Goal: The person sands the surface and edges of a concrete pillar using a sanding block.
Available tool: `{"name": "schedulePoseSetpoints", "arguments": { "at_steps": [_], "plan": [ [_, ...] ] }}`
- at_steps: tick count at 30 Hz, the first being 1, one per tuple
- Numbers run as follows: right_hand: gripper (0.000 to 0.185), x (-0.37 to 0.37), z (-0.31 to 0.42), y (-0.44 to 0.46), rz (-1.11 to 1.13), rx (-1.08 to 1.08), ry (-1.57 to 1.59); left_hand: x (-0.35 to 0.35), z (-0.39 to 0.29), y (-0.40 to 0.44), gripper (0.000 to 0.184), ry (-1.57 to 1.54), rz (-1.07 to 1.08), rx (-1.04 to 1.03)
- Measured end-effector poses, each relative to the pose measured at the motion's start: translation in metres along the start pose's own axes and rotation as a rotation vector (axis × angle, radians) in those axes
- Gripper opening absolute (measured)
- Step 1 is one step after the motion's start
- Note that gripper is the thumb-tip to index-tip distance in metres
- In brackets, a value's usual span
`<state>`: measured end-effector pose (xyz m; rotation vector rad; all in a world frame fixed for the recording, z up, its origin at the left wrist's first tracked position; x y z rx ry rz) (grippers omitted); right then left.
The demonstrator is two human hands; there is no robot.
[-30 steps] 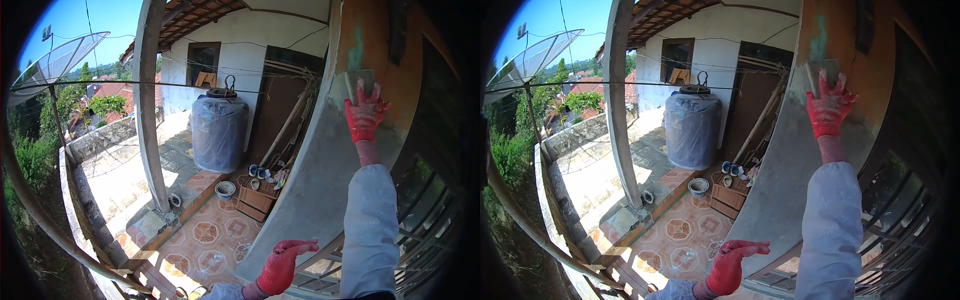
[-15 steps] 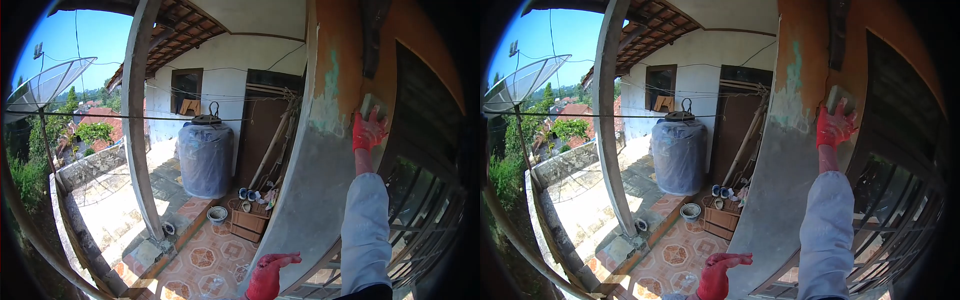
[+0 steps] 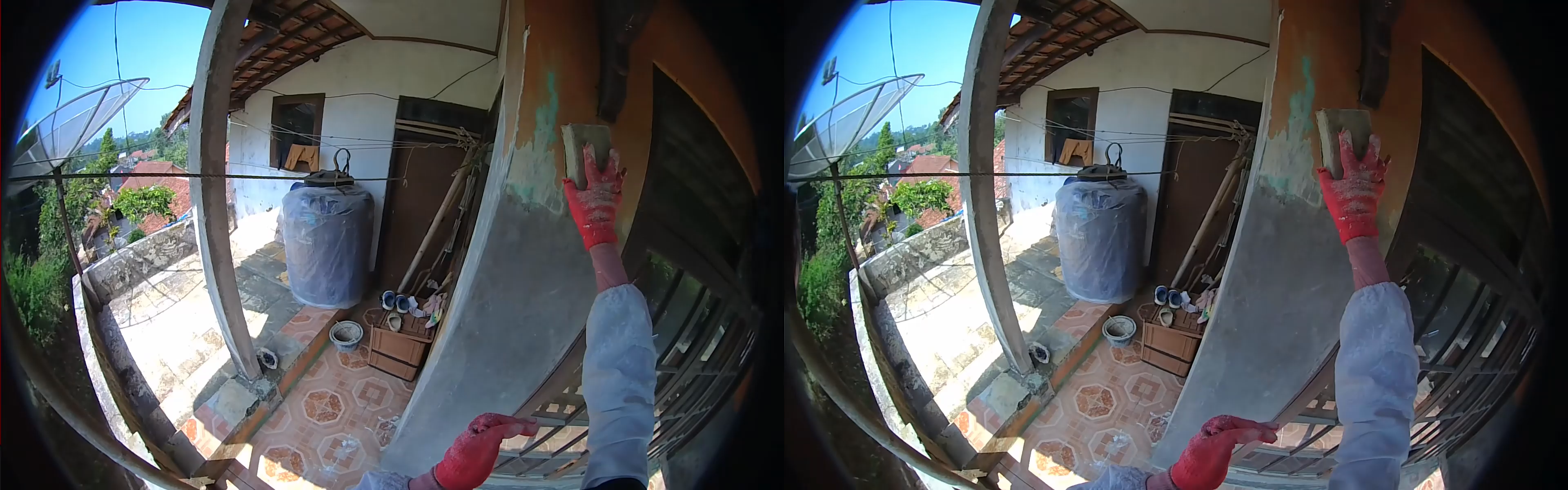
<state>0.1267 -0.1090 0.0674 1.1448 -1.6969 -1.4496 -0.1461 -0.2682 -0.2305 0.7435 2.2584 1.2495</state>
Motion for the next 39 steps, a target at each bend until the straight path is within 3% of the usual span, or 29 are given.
{"name": "schedulePoseSetpoints", "arguments": {
  "at_steps": [1, 3, 5, 6, 7, 8, 9, 10, 11, 12, 14, 18, 20, 23, 24, 28, 29, 30, 32, 34, 36, 37, 39],
  "plan": [
    [0.080, -0.013, 0.023, -0.005, -0.006, 0.002, 0.016, 0.009, -0.001, -0.002, 0.019, -0.038, -0.057, 0.001],
    [0.078, -0.031, 0.070, -0.018, 0.158, -0.222, -0.125, 0.030, -0.006, -0.004, 0.019, 0.016, -0.138, -0.024],
    [0.073, -0.011, 0.126, -0.036, 0.420, 0.451, 0.044, 0.043, -0.010, -0.004, 0.019, 0.056, -0.215, -0.045],
    [0.071, -0.011, 0.145, -0.049, 0.387, 0.649, 0.080, 0.047, -0.012, -0.001, 0.018, -0.052, -0.254, -0.028],
    [0.071, -0.014, 0.151, -0.046, 0.303, 0.537, 0.115, 0.054, -0.018, -0.002, 0.017, -0.151, -0.288, -0.002],
    [0.070, -0.013, 0.157, -0.041, 0.217, 0.423, 0.161, 0.064, -0.033, -0.005, 0.018, 0.215, -0.232, -0.001],
    [0.069, -0.012, 0.164, -0.037, 0.130, 0.314, 0.216, 0.077, -0.028, -0.002, 0.018, 0.235, -0.248, -0.026],
    [0.071, -0.024, 0.148, -0.016, -0.082, 0.161, 0.227, 0.087, -0.020, -0.008, 0.019, 0.119, -0.271, -0.017],
    [0.071, -0.023, 0.131, 0.008, -0.099, 0.037, 0.071, 0.095, -0.018, -0.018, 0.020, 0.000, -0.296, 0.008],
    [0.070, -0.029, 0.109, 0.032, -0.074, -0.035, -0.147, 0.106, -0.025, -0.013, 0.026, -0.324, -0.363, 0.619],
    [0.068, -0.040, 0.089, 0.057, 0.094, -0.178, -0.354, 0.120, -0.024, -0.014, 0.025, -0.356, -0.423, 0.575],
    [0.066, -0.073, 0.121, -0.001, 0.235, 0.563, -0.155, 0.134, -0.016, -0.022, 0.022, -0.453, -0.567, 0.584],
    [0.065, -0.083, 0.131, -0.023, 0.214, 0.816, 0.002, 0.136, -0.018, -0.019, 0.020, -0.623, -0.494, 0.593],
    [0.060, -0.099, 0.120, -0.009, 0.143, 0.792, 0.002, 0.140, -0.019, -0.019, 0.017, -0.471, -0.453, 0.549],
    [0.058, -0.100, 0.113, 0.004, 0.120, 0.732, -0.061, 0.138, -0.009, -0.027, 0.016, -0.161, -0.442, 0.320],
    [0.051, -0.072, 0.094, 0.048, -0.065, 0.363, -0.383, 0.152, -0.004, -0.030, 0.018, -0.396, -0.446, 0.478],
    [0.044, -0.081, 0.089, 0.046, 0.056, 0.421, -0.610, 0.152, -0.002, -0.030, 0.018, -0.366, -0.450, 0.428],
    [0.044, -0.075, 0.101, 0.034, 0.056, 0.419, -0.628, 0.152, -0.001, -0.027, 0.018, -0.336, -0.448, 0.374],
    [0.058, -0.057, 0.160, -0.027, 0.389, 0.817, -0.214, 0.145, 0.009, -0.019, 0.018, -0.443, -0.428, 0.487],
    [0.067, -0.052, 0.165, -0.053, 0.503, 0.948, 0.034, 0.134, 0.013, -0.022, 0.019, -0.525, -0.422, 0.609],
    [0.065, -0.071, 0.166, -0.039, 0.408, 0.886, 0.068, 0.137, 0.003, -0.020, 0.014, -0.023, -0.313, 0.240],
    [0.060, -0.078, 0.150, -0.020, 0.327, 0.796, -0.053, 0.138, 0.000, -0.023, 0.014, -0.022, -0.314, 0.248],
    [0.052, -0.084, 0.106, 0.034, 0.161, 0.599, -0.309, 0.148, -0.008, -0.021, 0.014, -0.368, -0.430, 0.419]
  ]
}}
Point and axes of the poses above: each hand's wrist, its own y-axis towards the middle knuckle, its own x-axis out of the back of the hand, z = x × y, the point moved 2 cm from there along y, towards the middle knuckle, and after that the axes turned 1 degree about -y, right-handed, at the moved point
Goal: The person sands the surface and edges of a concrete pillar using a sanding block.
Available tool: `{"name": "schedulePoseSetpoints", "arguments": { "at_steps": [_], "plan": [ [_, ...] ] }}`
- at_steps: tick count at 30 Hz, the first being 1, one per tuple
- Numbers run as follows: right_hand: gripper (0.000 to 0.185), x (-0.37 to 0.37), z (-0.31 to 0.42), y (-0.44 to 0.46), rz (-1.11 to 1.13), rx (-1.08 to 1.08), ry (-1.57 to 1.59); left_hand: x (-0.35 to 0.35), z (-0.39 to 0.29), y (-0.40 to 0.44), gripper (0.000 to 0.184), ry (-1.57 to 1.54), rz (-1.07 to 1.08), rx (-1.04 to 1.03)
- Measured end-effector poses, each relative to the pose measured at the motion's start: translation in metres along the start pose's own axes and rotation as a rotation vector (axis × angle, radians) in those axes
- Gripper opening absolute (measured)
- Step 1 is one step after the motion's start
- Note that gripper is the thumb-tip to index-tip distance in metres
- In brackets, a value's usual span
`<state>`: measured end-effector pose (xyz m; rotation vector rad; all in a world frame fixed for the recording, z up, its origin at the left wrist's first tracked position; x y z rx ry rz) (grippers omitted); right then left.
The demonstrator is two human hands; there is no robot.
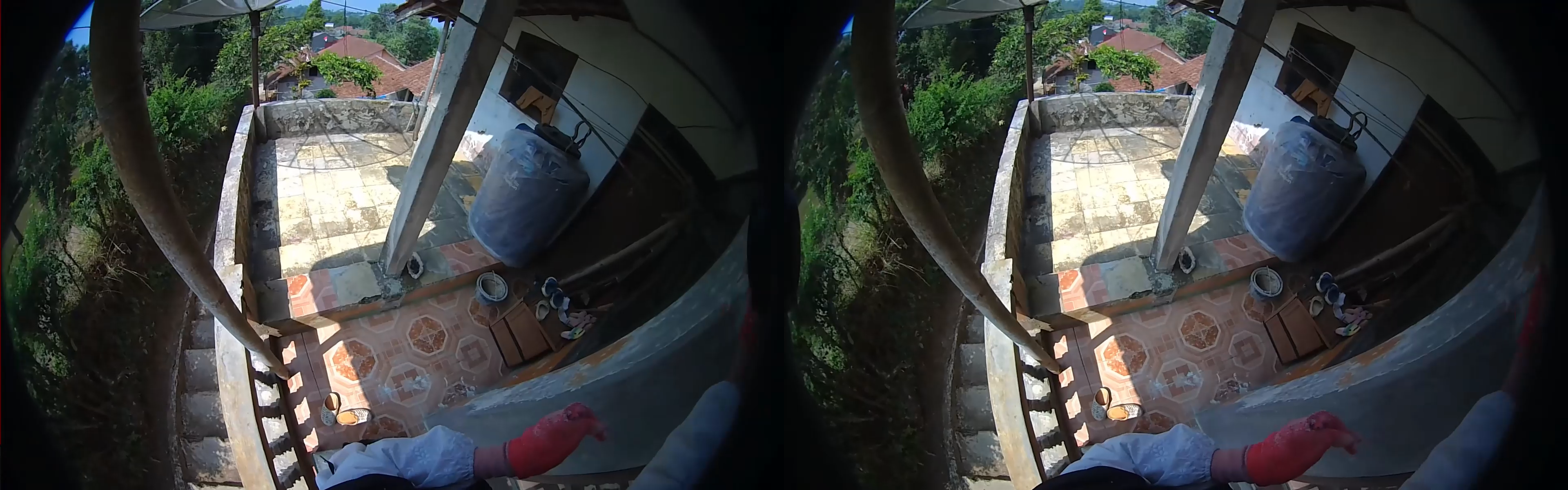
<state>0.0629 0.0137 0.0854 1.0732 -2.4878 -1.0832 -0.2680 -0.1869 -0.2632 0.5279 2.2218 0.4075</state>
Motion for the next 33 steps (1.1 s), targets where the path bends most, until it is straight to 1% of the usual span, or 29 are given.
{"name": "schedulePoseSetpoints", "arguments": {
  "at_steps": [1, 2, 3, 4, 5, 6, 7, 8, 9, 10, 11, 12, 13, 14, 15, 16, 17, 19, 20, 21, 22, 23, 24, 26, 27, 28, 29, 31, 33],
  "plan": [
    [0.049, -0.008, -0.030, 0.006, -0.025, -0.118, -0.137, 0.001, 0.002, 0.003, 0.014, -0.001, 0.012, 0.006],
    [0.047, -0.009, -0.046, 0.006, -0.051, -0.236, -0.275, 0.006, 0.007, 0.007, 0.016, 0.007, 0.002, 0.093],
    [0.051, -0.011, -0.029, 0.000, 0.036, -0.428, -0.147, 0.008, 0.009, 0.010, 0.018, 0.014, -0.012, 0.174],
    [0.051, -0.014, -0.007, -0.010, 0.034, -0.435, -0.157, 0.008, 0.005, 0.010, 0.018, 0.014, 0.001, 0.172],
    [0.056, -0.016, 0.019, -0.021, -0.033, -0.228, 0.028, 0.007, -0.002, 0.010, 0.018, 0.074, 0.046, 0.068],
    [0.060, 0.012, 0.039, -0.025, -0.067, -0.027, 0.202, 0.003, -0.007, 0.006, 0.020, 0.127, 0.098, -0.029],
    [0.066, 0.039, 0.059, -0.030, -0.063, 0.186, 0.400, 0.001, -0.003, 0.002, 0.020, 0.108, 0.139, -0.015],
    [0.073, 0.066, 0.081, -0.033, -0.018, 0.391, 0.580, -0.001, 0.004, 0.002, 0.020, 0.161, 0.147, -0.145],
    [0.069, 0.060, 0.077, -0.033, 0.005, 0.373, 0.565, -0.001, 0.009, 0.008, 0.020, 0.206, 0.187, -0.285],
    [0.066, 0.041, 0.059, -0.021, -0.086, 0.109, 0.437, 0.001, 0.021, 0.004, 0.022, 0.041, 0.193, -0.188],
    [0.064, 0.025, 0.028, -0.013, -0.182, -0.198, 0.294, 0.004, 0.007, 0.005, 0.031, -0.088, 0.131, 0.210],
    [0.062, 0.016, -0.003, -0.005, -0.211, -0.450, 0.136, -0.001, -0.005, 0.004, 0.023, 0.169, 0.129, -0.119],
    [0.061, 0.023, -0.027, 0.001, -0.084, -0.613, 0.081, -0.007, -0.017, 0.001, 0.023, 0.439, 0.033, -0.440],
    [0.061, 0.042, -0.026, 0.010, 0.030, -0.774, 0.043, -0.014, -0.042, 0.003, 0.024, 0.663, 0.066, -0.428],
    [0.062, 0.040, -0.018, 0.008, 0.067, -0.820, 0.029, -0.020, -0.048, 0.004, 0.025, 0.700, 0.082, -0.437],
    [0.061, 0.032, 0.000, -0.004, 0.013, -0.713, 0.069, -0.023, -0.048, 0.005, 0.026, 0.739, 0.087, -0.447],
    [0.061, 0.047, 0.028, -0.022, -0.008, -0.542, 0.256, -0.026, -0.038, 0.004, 0.026, 0.730, 0.129, -0.443],
    [0.059, 0.081, 0.077, -0.055, 0.084, 0.065, 0.426, -0.024, -0.014, 0.001, 0.027, 0.339, 0.086, -0.365],
    [0.058, 0.083, 0.090, -0.066, 0.116, 0.325, 0.529, -0.027, -0.013, 0.001, 0.027, 0.337, 0.114, -0.367],
    [0.058, 0.085, 0.081, -0.067, 0.112, 0.304, 0.518, -0.029, -0.017, 0.000, 0.027, 0.474, 0.161, -0.379],
    [0.056, 0.090, 0.062, -0.062, 0.005, -0.003, 0.498, -0.032, -0.020, 0.003, 0.027, 0.609, 0.198, -0.401],
    [0.053, 0.091, 0.048, -0.064, -0.095, -0.311, 0.475, -0.033, -0.022, 0.005, 0.029, 0.658, 0.229, -0.444],
    [0.053, 0.079, 0.036, -0.064, -0.090, -0.330, 0.470, -0.034, -0.022, 0.002, 0.029, 0.666, 0.248, -0.440],
    [0.055, 0.050, -0.005, -0.066, -0.151, -0.873, 0.229, -0.035, -0.014, 0.002, 0.030, 0.654, 0.141, -0.219],
    [0.058, 0.043, 0.003, -0.076, -0.083, -0.929, 0.210, -0.038, -0.011, 0.005, 0.030, 0.651, 0.165, -0.209],
    [0.058, 0.051, 0.012, -0.091, -0.070, -0.935, 0.188, -0.043, -0.006, 0.007, 0.030, 0.627, 0.187, -0.196],
    [0.060, 0.061, 0.034, -0.104, 0.017, -0.554, 0.354, -0.045, -0.003, 0.007, 0.030, 0.609, 0.203, -0.182],
    [0.062, 0.071, 0.049, -0.121, 0.101, -0.171, 0.500, -0.058, -0.005, 0.006, 0.031, 0.659, 0.272, -0.185],
    [0.063, 0.074, 0.049, -0.123, 0.028, -0.107, 0.546, -0.059, -0.002, 0.010, 0.032, 0.728, 0.342, -0.211]
  ]
}}
Point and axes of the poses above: each hand's wrist, its own y-axis towards the middle knuckle, its own x-axis out of the back of the hand, z = x × y, the point moved 2 cm from there along y, towards the middle knuckle, and after that the axes turned 1 degree about -y, right-handed, at the moved point
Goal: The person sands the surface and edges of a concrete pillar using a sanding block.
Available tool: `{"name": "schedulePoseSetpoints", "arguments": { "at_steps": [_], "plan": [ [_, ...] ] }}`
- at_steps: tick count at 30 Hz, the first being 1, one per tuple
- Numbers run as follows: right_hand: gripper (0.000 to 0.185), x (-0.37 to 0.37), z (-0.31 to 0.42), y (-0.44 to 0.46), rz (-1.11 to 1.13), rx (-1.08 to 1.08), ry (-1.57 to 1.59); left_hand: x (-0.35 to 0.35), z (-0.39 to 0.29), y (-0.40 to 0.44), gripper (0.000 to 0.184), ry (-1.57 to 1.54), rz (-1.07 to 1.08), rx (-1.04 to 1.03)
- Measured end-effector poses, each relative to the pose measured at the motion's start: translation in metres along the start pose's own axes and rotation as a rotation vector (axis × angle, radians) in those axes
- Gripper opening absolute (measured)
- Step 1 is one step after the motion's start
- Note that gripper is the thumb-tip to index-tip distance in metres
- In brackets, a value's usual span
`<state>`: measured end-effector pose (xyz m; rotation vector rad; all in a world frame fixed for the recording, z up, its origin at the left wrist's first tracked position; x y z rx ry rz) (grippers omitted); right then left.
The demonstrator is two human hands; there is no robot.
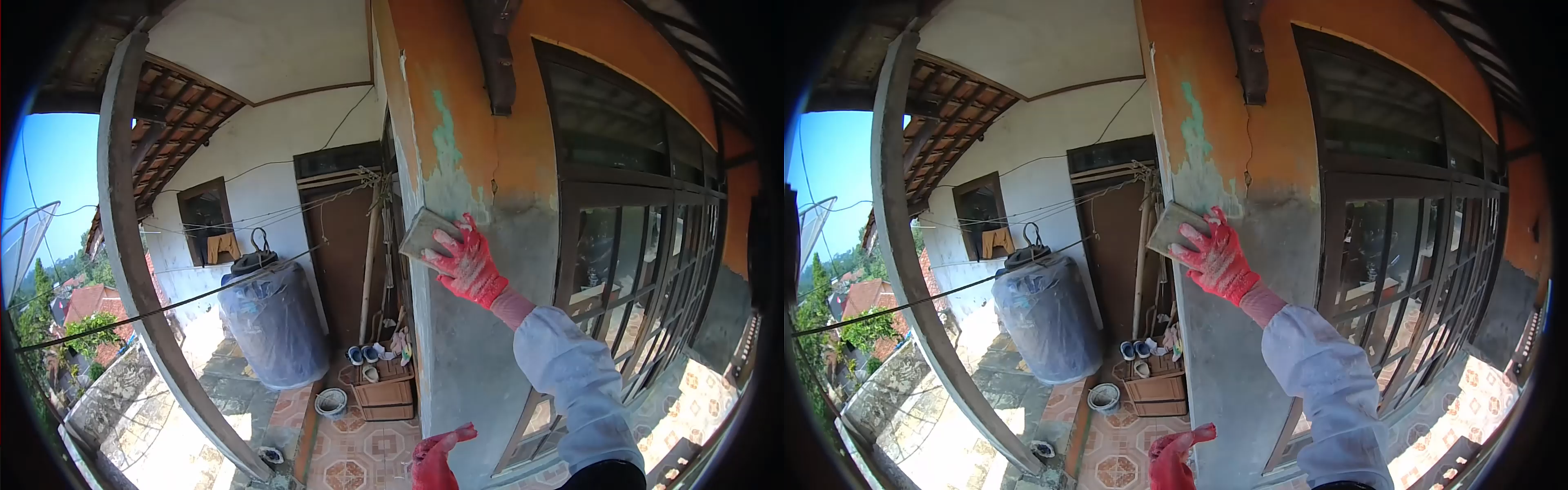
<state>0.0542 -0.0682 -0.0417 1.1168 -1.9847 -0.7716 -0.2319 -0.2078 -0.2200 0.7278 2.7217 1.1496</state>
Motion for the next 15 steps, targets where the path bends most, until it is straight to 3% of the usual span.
{"name": "schedulePoseSetpoints", "arguments": {
  "at_steps": [1, 3, 5, 6, 7, 9, 11, 13, 15],
  "plan": [
    [0.063, -0.002, -0.008, 0.010, -0.013, -0.004, -0.005, -0.004, 0.011, 0.000, 0.033, -0.141, 0.006, 0.079],
    [0.065, -0.004, -0.041, 0.022, -0.268, -0.784, -0.167, -0.014, 0.021, 0.009, 0.034, -0.281, 0.018, 0.155],
    [0.066, 0.006, -0.024, 0.016, -0.212, -0.750, -0.193, -0.020, 0.018, 0.017, 0.036, -0.202, -0.124, 0.089],
    [0.067, 0.015, -0.008, 0.013, -0.023, -0.448, 0.001, -0.016, 0.006, 0.028, 0.037, 0.118, -0.071, -0.075],
    [0.069, 0.020, 0.004, 0.009, 0.160, -0.137, 0.187, -0.023, 0.007, 0.038, 0.037, 0.109, -0.062, -0.078],
    [0.073, 0.018, 0.013, -0.004, 0.217, -0.175, 0.243, -0.028, 0.015, 0.046, 0.038, 0.129, -0.042, -0.088],
    [0.078, 0.027, 0.000, -0.005, -0.025, -0.570, 0.175, -0.022, 0.006, 0.039, 0.038, 0.173, -0.059, -0.112],
    [0.082, 0.022, -0.031, -0.008, -0.112, -0.625, 0.209, -0.016, 0.000, 0.037, 0.037, 0.233, -0.040, -0.121],
    [0.081, 0.021, -0.063, 0.000, -0.268, -0.744, 0.019, -0.013, 0.004, 0.032, 0.037, 0.212, -0.050, -0.124]
  ]
}}
Point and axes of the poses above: each hand's wrist, its own y-axis towards the middle knuckle, its own x-axis out of the back of the hand, z = x × y, the point moved 2 cm from there along y, towards the middle knuckle, and after that the axes turned 1 degree about -y, right-handed, at the moved point
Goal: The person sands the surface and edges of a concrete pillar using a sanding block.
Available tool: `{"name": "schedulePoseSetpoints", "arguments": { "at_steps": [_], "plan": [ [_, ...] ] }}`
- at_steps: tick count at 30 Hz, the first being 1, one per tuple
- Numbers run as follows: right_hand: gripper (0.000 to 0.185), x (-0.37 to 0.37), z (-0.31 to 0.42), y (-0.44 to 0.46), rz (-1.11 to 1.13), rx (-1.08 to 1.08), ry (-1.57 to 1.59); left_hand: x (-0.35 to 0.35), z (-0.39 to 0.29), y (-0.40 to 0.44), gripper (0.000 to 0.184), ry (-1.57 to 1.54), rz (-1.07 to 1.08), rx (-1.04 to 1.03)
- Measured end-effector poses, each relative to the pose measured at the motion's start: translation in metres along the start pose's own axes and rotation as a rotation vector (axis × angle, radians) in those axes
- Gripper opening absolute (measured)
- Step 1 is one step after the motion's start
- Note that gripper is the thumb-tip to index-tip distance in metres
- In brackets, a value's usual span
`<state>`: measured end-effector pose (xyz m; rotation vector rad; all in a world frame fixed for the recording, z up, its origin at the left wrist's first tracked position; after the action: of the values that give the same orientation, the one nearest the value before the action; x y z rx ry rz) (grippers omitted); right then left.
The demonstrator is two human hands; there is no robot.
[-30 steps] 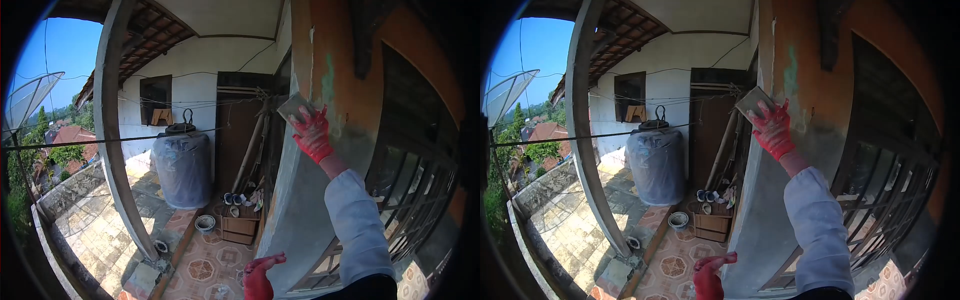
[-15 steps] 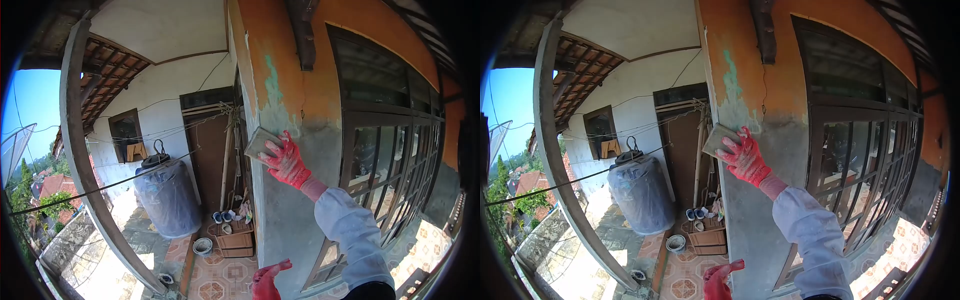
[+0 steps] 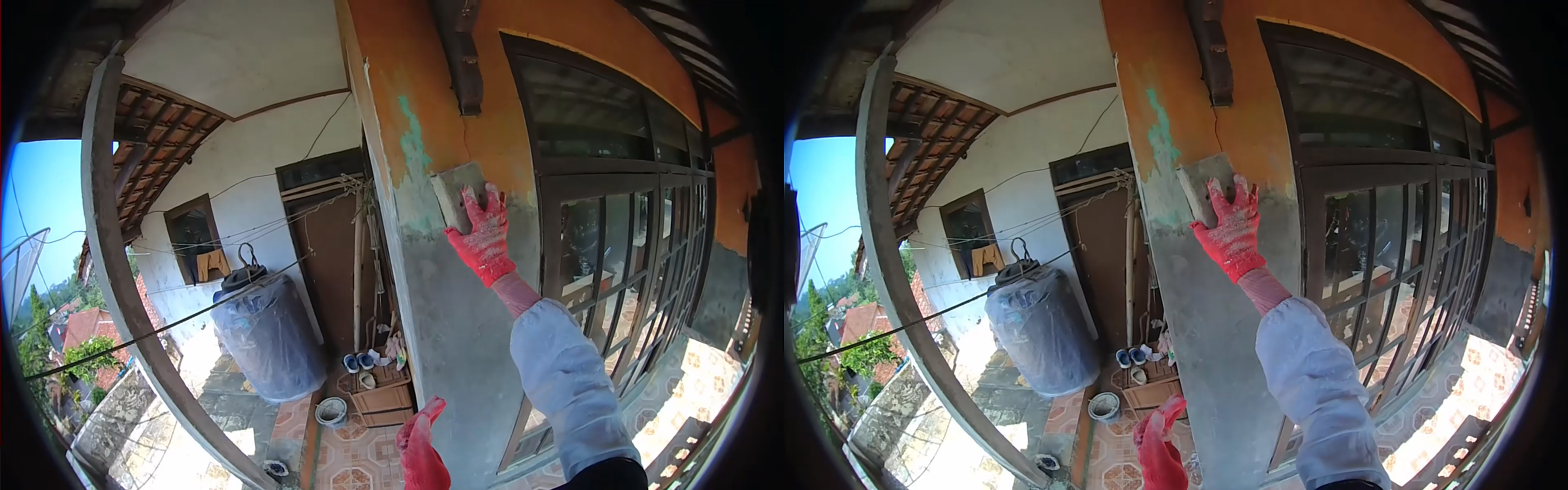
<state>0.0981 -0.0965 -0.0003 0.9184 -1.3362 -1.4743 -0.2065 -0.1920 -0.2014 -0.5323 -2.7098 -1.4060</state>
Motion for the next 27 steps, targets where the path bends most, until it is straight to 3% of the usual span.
{"name": "schedulePoseSetpoints", "arguments": {
  "at_steps": [1, 3, 5, 7, 8, 9, 11, 12, 13, 15, 17, 21, 23, 27],
  "plan": [
    [0.081, -0.009, 0.002, 0.007, -0.006, 0.003, 0.001, -0.001, 0.003, -0.004, 0.037, -0.025, -0.006, 0.010],
    [0.075, -0.028, 0.011, 0.015, -0.092, -0.234, -0.129, -0.002, 0.009, -0.011, 0.037, -0.079, -0.034, 0.025],
    [0.070, -0.027, 0.060, -0.021, 0.114, 0.242, -0.160, -0.004, 0.012, -0.011, 0.037, -0.130, -0.054, 0.055],
    [0.070, -0.035, 0.100, -0.062, 0.385, 0.769, 0.051, -0.008, 0.015, -0.010, 0.038, -0.107, -0.026, 0.040],
    [0.071, -0.041, 0.111, -0.081, 0.425, 0.916, 0.214, -0.006, 0.017, -0.011, 0.038, -0.101, -0.012, 0.045],
    [0.071, -0.033, 0.118, -0.083, 0.420, 0.904, 0.210, -0.003, 0.019, -0.008, 0.039, -0.114, -0.024, 0.046],
    [0.073, -0.010, 0.122, -0.066, 0.186, 0.543, 0.314, -0.007, 0.026, 0.016, 0.040, -0.130, -0.037, 0.025],
    [0.073, 0.003, 0.125, -0.061, 0.185, 0.528, 0.310, -0.009, 0.033, 0.038, 0.039, -0.423, -0.238, 0.141],
    [0.074, 0.016, 0.125, -0.053, 0.224, 0.343, 0.279, -0.012, 0.038, 0.057, 0.040, -0.710, -0.441, 0.264],
    [0.079, 0.029, 0.121, -0.051, 0.299, 0.035, 0.274, -0.013, 0.024, 0.107, 0.047, -0.631, -0.430, 0.247],
    [0.078, 0.027, 0.111, -0.055, 0.282, -0.042, 0.301, -0.026, 0.026, 0.165, 0.052, -0.692, -0.288, 0.098],
    [0.073, 0.034, 0.082, -0.055, 0.328, -0.140, 0.266, -0.063, 0.025, 0.218, 0.055, -0.638, -0.298, 0.160],
    [0.071, 0.028, 0.064, -0.051, 0.417, -0.217, 0.277, -0.082, 0.031, 0.233, 0.052, -0.917, -0.185, 0.192],
    [0.075, 0.026, 0.043, -0.052, 0.421, -0.344, 0.611, -0.104, 0.023, 0.241, 0.049, -0.870, -0.391, 0.208]
  ]
}}
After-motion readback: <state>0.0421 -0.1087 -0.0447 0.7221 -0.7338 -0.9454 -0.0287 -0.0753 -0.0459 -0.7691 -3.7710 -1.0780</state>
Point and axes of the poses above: each hand's wrist, its own y-axis towards the middle knuckle, its own x-axis out of the back of the hand, z = x × y, the point moved 2 cm from there along y, towards the middle knuckle, and after that the axes turned 1 degree about -y, right-handed, at the moved point
